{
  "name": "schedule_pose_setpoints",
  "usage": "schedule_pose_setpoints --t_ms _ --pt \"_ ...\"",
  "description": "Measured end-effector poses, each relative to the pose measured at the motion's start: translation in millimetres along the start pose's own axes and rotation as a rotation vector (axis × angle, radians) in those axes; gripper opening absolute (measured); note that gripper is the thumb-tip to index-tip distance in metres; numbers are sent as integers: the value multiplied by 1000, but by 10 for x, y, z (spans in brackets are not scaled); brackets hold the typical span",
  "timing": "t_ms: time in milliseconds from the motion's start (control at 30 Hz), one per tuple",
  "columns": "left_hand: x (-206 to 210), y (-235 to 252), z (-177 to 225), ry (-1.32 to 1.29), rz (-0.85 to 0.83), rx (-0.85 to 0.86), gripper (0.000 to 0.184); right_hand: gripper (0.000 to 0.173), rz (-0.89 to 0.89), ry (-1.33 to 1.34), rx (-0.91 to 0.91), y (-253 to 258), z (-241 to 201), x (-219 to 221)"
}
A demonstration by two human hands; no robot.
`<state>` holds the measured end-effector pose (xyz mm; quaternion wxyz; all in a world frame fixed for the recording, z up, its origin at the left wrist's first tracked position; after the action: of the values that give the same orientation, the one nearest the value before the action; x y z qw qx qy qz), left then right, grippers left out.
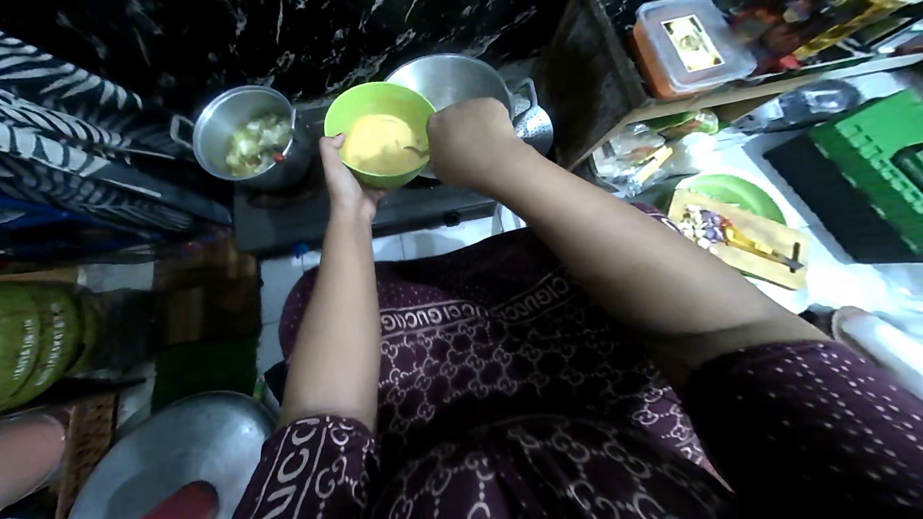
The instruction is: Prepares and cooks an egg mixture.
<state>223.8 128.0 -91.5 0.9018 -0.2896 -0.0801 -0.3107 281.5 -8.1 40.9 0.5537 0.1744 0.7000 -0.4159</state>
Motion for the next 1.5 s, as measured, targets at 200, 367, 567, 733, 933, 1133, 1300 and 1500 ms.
schedule_pose_setpoints --t_ms 200,367,567,733,933,1133,1300,1500 --pt "33 -19 2 -27 14 25 52 24 26 279 80 233 123 -7" --pt "27 -29 24 33 21 92 50 28 -100 231 30 274 195 142" --pt "26 -50 48 29 29 106 51 30 -57 311 39 353 277 242" --pt "47 -54 49 14 12 101 50 29 -26 355 69 368 321 223" --pt "48 -63 25 24 12 79 50 30 -14 364 17 459 365 245" --pt "37 -49 43 14 -2 93 50 32 -17 284 -170 361 258 191" --pt "43 -40 28 11 -45 92 49 27 352 75 -139 310 226 -47" --pt "66 -50 9 41 -57 96 49 26 351 -65 -72 376 267 -19"
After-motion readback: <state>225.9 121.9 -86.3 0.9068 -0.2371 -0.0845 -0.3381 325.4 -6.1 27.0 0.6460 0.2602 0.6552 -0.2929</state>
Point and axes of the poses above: each hand's wrist, its own y-axis towards the middle knuckle, its own x-axis out of the palm, z = x × y, the point moved 6 cm from there along y, towards the middle knuckle, and after that the axes turned 2 degrees about x, right-handed, at the moved point
